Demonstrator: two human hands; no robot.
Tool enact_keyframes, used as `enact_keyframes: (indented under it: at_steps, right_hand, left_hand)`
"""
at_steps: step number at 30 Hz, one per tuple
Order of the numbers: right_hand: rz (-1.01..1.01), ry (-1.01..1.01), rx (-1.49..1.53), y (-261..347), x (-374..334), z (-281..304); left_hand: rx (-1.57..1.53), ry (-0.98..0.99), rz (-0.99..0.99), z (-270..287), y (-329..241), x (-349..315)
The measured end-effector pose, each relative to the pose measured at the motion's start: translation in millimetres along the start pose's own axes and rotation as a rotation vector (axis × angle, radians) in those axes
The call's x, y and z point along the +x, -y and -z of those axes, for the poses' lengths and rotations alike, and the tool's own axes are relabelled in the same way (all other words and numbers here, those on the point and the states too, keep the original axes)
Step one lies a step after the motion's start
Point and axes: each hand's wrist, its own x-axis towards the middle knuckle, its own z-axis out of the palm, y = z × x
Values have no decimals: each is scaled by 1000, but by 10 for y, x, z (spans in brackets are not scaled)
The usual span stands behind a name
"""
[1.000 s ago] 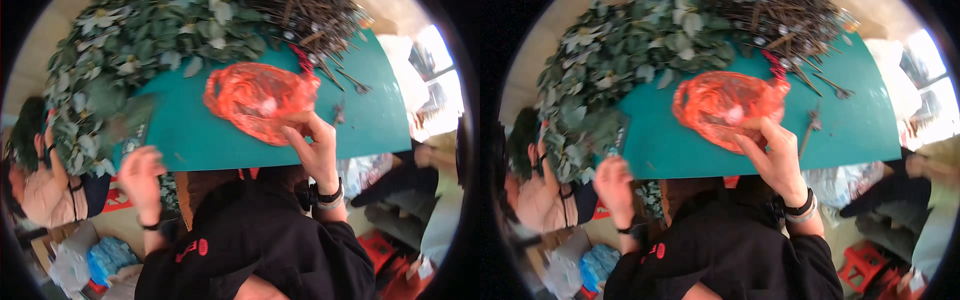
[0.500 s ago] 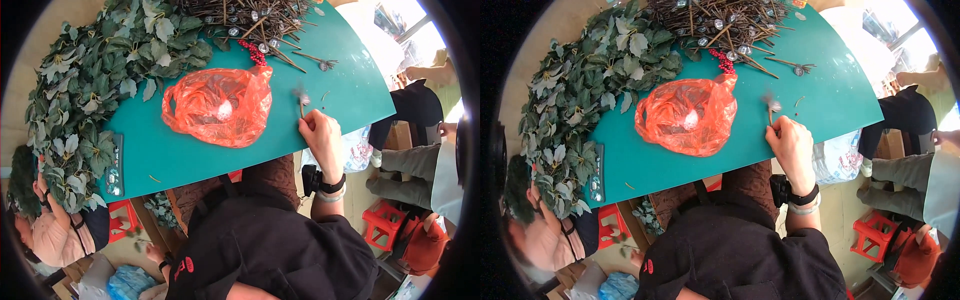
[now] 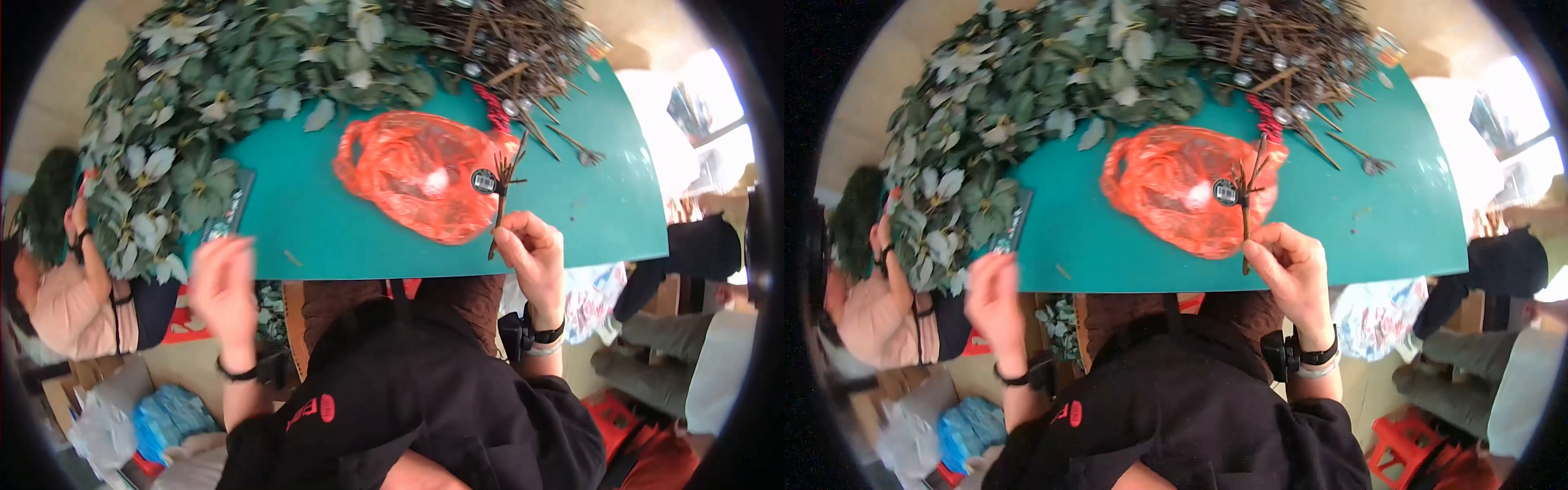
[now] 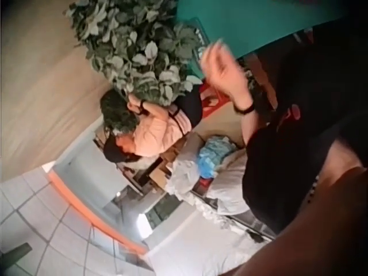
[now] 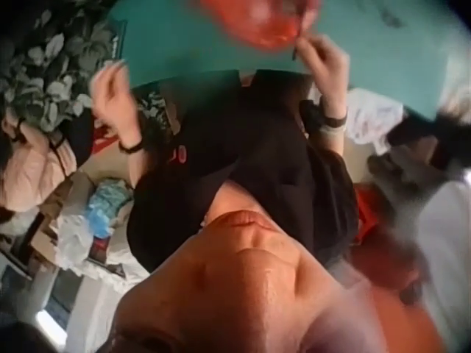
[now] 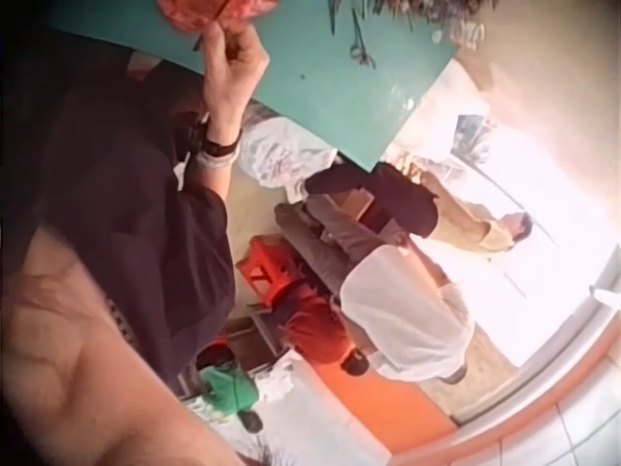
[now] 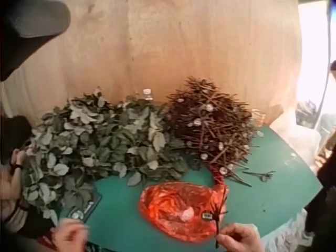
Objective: The person attaches artificial leaves and small tags to plastic stems by hand before placing the completed pieces onto a pile.
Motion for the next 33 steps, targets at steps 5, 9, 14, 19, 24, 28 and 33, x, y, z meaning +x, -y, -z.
enact_keyframes:
  at_steps: [5, 9, 14, 19, 24, 28, 33]
  right_hand:
    - [-7, 179, -18, 126, 90, -266]
    - [16, 278, -83, 142, 146, -349]
    - [-110, 335, -54, 88, 206, -402]
    - [-194, 429, 108, 64, 238, -457]
    - [-268, 589, 258, 53, 229, -472]
    - [-294, 668, 261, 19, 220, -456]
    - [-394, 721, 454, 45, 234, -457]
  left_hand:
    - [-664, 702, 33, -928, -669, 253]
    - [-904, 725, 163, -1127, -646, 217]
    - [-1064, 685, 323, -1159, -581, 199]
    - [-1028, 642, 352, -1125, -470, 292]
    - [-837, 513, 100, -1064, -457, 474]
    - [-835, 718, 51, -1027, -401, 555]
    - [-966, 773, 150, -1030, -359, 582]
